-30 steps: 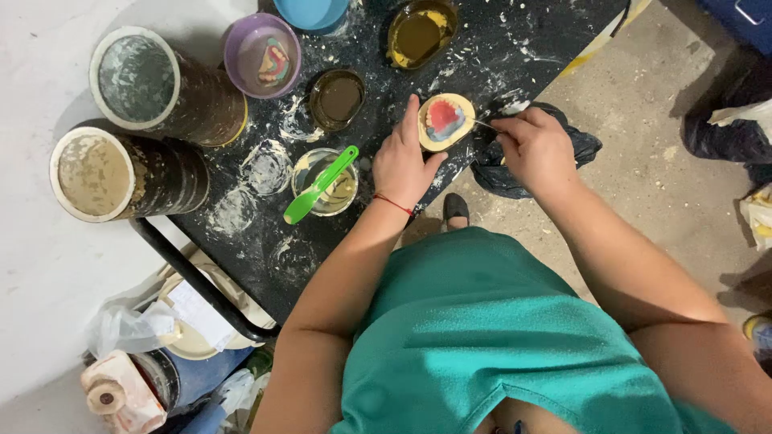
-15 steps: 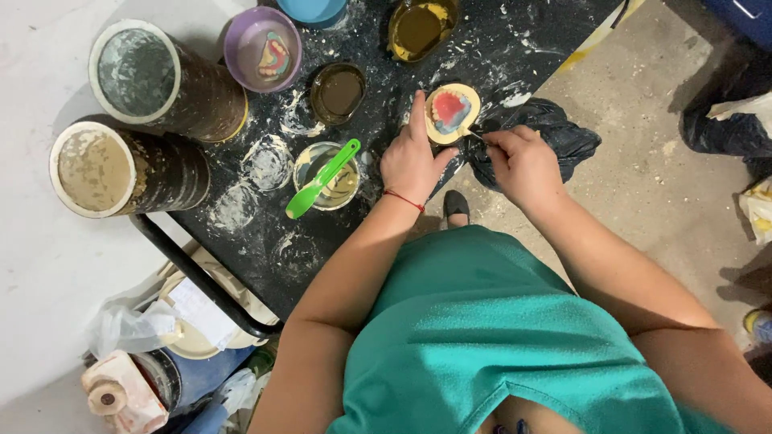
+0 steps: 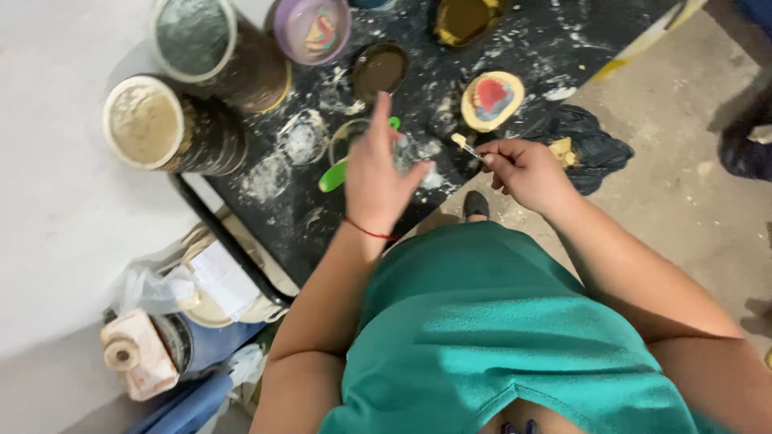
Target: The person scoops a white paste from a large container into a smaller cup using a green spatula. They then stir the paste in the small cup. Later, the person uses a small stick to mix red and blue pigments on a separate small plate.
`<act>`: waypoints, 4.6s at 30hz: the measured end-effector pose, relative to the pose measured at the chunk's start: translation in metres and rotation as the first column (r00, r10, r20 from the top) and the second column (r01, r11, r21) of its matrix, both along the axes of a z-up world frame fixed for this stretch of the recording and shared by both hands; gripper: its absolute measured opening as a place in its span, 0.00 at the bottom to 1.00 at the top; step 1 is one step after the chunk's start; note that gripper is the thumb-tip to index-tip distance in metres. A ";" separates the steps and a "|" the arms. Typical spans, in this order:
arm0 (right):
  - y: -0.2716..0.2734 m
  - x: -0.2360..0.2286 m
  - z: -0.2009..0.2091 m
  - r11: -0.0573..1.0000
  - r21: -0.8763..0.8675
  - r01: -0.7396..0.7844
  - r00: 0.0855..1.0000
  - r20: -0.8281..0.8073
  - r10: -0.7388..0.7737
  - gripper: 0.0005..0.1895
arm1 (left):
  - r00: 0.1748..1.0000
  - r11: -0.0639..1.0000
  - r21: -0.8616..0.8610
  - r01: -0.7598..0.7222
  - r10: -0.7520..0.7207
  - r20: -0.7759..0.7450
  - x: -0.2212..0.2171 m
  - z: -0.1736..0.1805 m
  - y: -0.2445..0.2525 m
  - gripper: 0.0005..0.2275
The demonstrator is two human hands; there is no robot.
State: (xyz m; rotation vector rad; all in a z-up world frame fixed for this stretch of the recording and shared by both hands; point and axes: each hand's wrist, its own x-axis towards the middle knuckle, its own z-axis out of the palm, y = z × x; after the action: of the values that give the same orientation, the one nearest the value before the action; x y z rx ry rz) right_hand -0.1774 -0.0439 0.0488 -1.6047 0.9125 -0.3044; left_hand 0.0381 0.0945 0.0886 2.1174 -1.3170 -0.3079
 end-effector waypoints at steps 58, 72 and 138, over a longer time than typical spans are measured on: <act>-0.189 0.015 -0.066 0.635 -0.627 -0.451 0.878 -0.187 0.440 0.15 | 0.964 0.971 -0.114 0.209 -0.224 -0.142 -0.032 -0.124 -0.054 0.54; -0.153 -0.028 -0.065 0.431 -0.851 -0.299 0.937 -0.175 0.304 0.16 | 0.938 0.938 -0.025 0.347 -0.346 0.038 -0.009 -0.105 -0.102 0.56; -0.055 -0.004 0.025 0.743 0.488 0.458 0.859 -0.027 -0.512 0.17 | 0.861 0.977 0.214 -0.008 -0.103 0.498 -0.012 -0.024 -0.017 0.53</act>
State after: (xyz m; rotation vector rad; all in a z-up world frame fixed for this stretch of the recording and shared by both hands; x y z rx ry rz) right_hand -0.1816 -0.0986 0.0741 -0.8605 1.2097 -0.4819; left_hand 0.0263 0.0779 0.0651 2.4517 -1.6964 0.1153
